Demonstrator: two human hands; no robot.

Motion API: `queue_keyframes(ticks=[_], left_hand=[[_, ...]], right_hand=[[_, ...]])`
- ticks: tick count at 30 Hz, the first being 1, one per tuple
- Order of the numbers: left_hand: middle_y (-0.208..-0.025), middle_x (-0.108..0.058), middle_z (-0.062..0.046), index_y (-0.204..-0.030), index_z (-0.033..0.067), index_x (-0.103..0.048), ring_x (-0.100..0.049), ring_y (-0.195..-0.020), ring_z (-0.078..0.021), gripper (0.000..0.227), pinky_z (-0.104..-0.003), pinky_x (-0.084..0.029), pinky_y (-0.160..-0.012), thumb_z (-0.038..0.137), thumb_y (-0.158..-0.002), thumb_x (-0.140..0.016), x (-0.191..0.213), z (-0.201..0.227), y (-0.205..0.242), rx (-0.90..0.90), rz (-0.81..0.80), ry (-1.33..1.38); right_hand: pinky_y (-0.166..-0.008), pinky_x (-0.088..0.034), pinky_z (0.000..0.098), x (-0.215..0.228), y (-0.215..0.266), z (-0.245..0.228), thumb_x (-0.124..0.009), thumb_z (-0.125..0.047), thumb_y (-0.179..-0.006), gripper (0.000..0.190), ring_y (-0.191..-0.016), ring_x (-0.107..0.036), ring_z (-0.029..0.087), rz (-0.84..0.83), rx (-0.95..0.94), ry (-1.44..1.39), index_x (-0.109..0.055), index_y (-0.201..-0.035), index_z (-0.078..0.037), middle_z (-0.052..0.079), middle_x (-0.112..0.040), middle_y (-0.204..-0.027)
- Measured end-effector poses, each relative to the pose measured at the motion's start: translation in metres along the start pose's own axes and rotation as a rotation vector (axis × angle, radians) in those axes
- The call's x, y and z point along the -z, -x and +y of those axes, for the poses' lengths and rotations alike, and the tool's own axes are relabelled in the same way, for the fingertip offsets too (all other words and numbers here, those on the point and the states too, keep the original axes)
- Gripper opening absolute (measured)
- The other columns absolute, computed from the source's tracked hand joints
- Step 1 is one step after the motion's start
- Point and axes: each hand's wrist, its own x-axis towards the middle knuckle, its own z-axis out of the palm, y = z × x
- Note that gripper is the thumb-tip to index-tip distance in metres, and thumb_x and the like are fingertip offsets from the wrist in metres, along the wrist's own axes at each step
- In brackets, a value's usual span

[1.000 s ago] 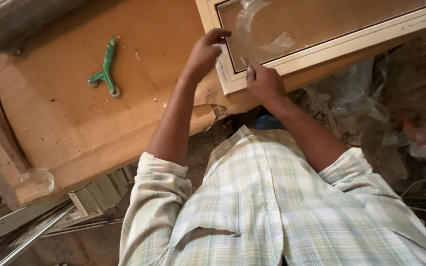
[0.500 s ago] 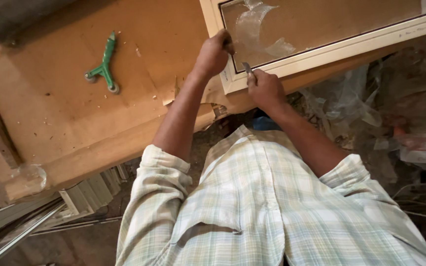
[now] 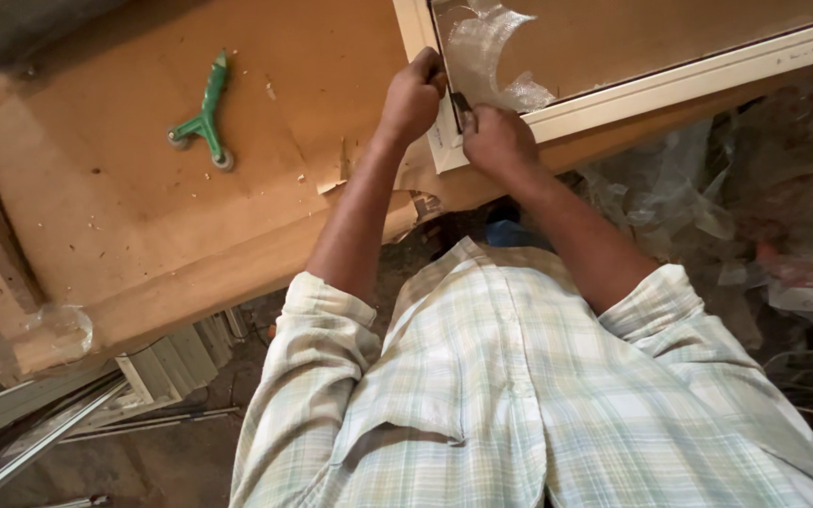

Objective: The person uses a utility knife to carefully cut and peel protective plastic film from the edges and surface of a rectangular window frame. The person works methodically around the perimeter and then removes the remaining film from the center area.

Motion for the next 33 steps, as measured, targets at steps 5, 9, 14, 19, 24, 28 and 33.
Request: queue_keyframes(ticks=[5, 9, 14, 19, 24, 28, 33], left_hand=[[-0.085, -0.072, -0.010, -0.101, 0.0029, -0.061, -0.066, -0.077, -0.0174, 0.008, -0.034, -0.055, -0.072, 0.008, -0.100, -0.055, 0.000, -0.002, -0.003, 0.016, 0.011, 0.155], [-0.083, -0.073, -0.008, -0.104, 0.0052, -0.060, -0.060, -0.069, -0.0192, 0.011, -0.037, -0.052, -0.065, 0.011, -0.102, -0.052, -0.001, 0.001, -0.001, 0.165, -0.056, 0.223], [-0.084, -0.069, -0.015, -0.106, 0.0080, -0.060, -0.065, -0.074, -0.0327, 0.007, -0.043, -0.053, -0.068, 0.012, -0.100, -0.057, -0.005, 0.007, 0.003, -0.101, 0.063, -0.065], [-0.083, -0.067, -0.018, -0.103, 0.0080, -0.059, -0.061, -0.073, -0.0365, 0.006, -0.045, -0.051, -0.068, 0.011, -0.100, -0.054, -0.007, 0.000, 0.006, -0.044, 0.030, -0.057], [-0.078, -0.064, -0.013, -0.101, 0.0084, -0.060, -0.059, -0.069, -0.0271, 0.009, -0.040, -0.049, -0.065, 0.009, -0.099, -0.051, -0.008, -0.007, 0.000, 0.008, 0.030, -0.047], [-0.077, -0.052, -0.004, -0.098, 0.0073, -0.060, -0.046, -0.070, -0.0144, 0.007, -0.033, -0.043, -0.060, 0.008, -0.102, -0.053, 0.008, 0.005, -0.002, 0.078, 0.059, 0.187], [-0.074, -0.049, 0.000, -0.095, 0.0095, -0.056, -0.040, -0.063, -0.0126, 0.012, -0.027, -0.036, -0.054, 0.001, -0.097, -0.048, 0.055, 0.012, 0.000, 0.164, 0.107, 0.846]], right_hand=[[-0.083, -0.050, 0.0562, 0.001, -0.006, -0.002, -0.054, -0.030, -0.102, 0.032, -0.092, -0.066, 0.047, -0.076, -0.047, 0.032, -0.071, -0.098, -0.004, 0.024, -0.071, -0.098], [-0.086, -0.051, 0.0542, 0.004, -0.009, -0.002, -0.054, -0.030, -0.102, 0.033, -0.094, -0.067, 0.046, -0.132, -0.064, 0.008, -0.072, -0.100, -0.003, 0.025, -0.071, -0.099], [-0.087, -0.051, 0.0541, 0.003, -0.012, 0.000, -0.056, -0.029, -0.101, 0.033, -0.096, -0.067, 0.046, -0.113, -0.045, 0.013, -0.072, -0.101, -0.001, 0.027, -0.071, -0.101], [-0.087, -0.050, 0.0545, -0.006, -0.024, 0.010, -0.056, -0.030, -0.100, 0.034, -0.098, -0.066, 0.047, -0.175, -0.060, 0.000, -0.071, -0.099, 0.000, 0.028, -0.069, -0.103], [-0.086, -0.050, 0.0549, 0.002, -0.007, 0.029, -0.056, -0.027, -0.097, 0.030, -0.097, -0.066, 0.047, -0.246, 0.105, 0.008, -0.073, -0.101, -0.002, 0.027, -0.070, -0.103], [-0.079, -0.051, 0.0544, 0.017, 0.035, 0.037, -0.053, -0.034, -0.101, 0.036, -0.087, -0.067, 0.046, -0.230, -0.105, -0.084, -0.072, -0.094, -0.003, 0.024, -0.071, -0.093], [-0.074, -0.049, 0.0552, 0.026, 0.067, 0.031, -0.054, -0.032, -0.102, 0.035, -0.084, -0.065, 0.048, -0.136, 0.089, -0.065, -0.069, -0.092, -0.002, 0.026, -0.068, -0.088]])
